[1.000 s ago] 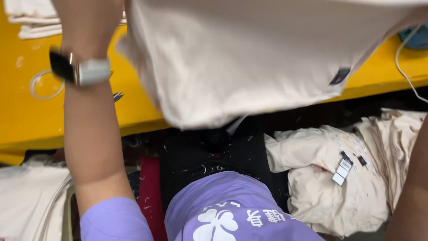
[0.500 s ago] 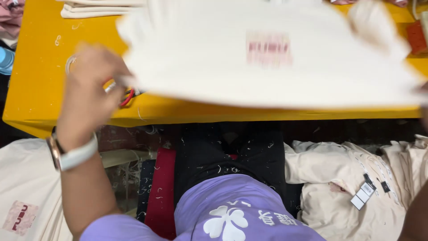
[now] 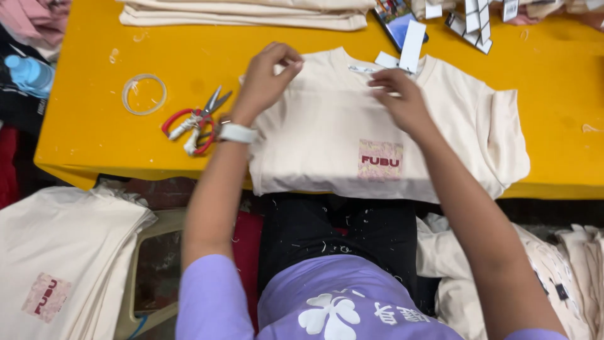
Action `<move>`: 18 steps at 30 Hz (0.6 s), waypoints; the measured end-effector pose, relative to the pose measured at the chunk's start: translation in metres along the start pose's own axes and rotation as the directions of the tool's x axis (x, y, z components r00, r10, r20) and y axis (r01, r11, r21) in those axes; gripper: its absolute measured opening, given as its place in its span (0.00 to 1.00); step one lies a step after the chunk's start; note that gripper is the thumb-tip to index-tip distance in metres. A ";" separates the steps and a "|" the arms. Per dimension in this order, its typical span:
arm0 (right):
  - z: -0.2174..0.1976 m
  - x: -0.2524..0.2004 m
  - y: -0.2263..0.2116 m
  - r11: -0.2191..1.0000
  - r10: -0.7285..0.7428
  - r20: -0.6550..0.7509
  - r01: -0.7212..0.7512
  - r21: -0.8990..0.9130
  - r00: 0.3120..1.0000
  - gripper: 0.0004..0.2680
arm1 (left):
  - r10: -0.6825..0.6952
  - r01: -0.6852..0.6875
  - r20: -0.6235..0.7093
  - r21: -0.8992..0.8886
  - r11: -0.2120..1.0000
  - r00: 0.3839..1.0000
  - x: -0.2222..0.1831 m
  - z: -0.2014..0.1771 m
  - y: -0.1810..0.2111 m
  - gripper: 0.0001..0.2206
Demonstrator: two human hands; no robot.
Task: Trimming loose threads and excess material from t-shirts using scissors at a quality control station.
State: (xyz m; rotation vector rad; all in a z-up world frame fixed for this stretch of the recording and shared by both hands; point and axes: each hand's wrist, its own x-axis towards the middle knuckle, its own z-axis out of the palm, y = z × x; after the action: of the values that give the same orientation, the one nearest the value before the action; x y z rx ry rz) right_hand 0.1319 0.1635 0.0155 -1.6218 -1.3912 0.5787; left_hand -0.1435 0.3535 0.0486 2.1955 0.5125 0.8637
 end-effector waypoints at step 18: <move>0.073 0.011 0.009 0.851 -0.097 -0.131 0.151 0.503 0.987 0.34 | -0.099 0.115 -0.172 0.086 0.990 0.980 0.014 0.054 -0.033 0.16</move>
State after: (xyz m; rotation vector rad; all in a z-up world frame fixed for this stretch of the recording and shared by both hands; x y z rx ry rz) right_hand 0.0803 0.1974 -0.0254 -1.1065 -1.1319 0.7088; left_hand -0.0988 0.3585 0.0022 2.1690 0.7615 0.9880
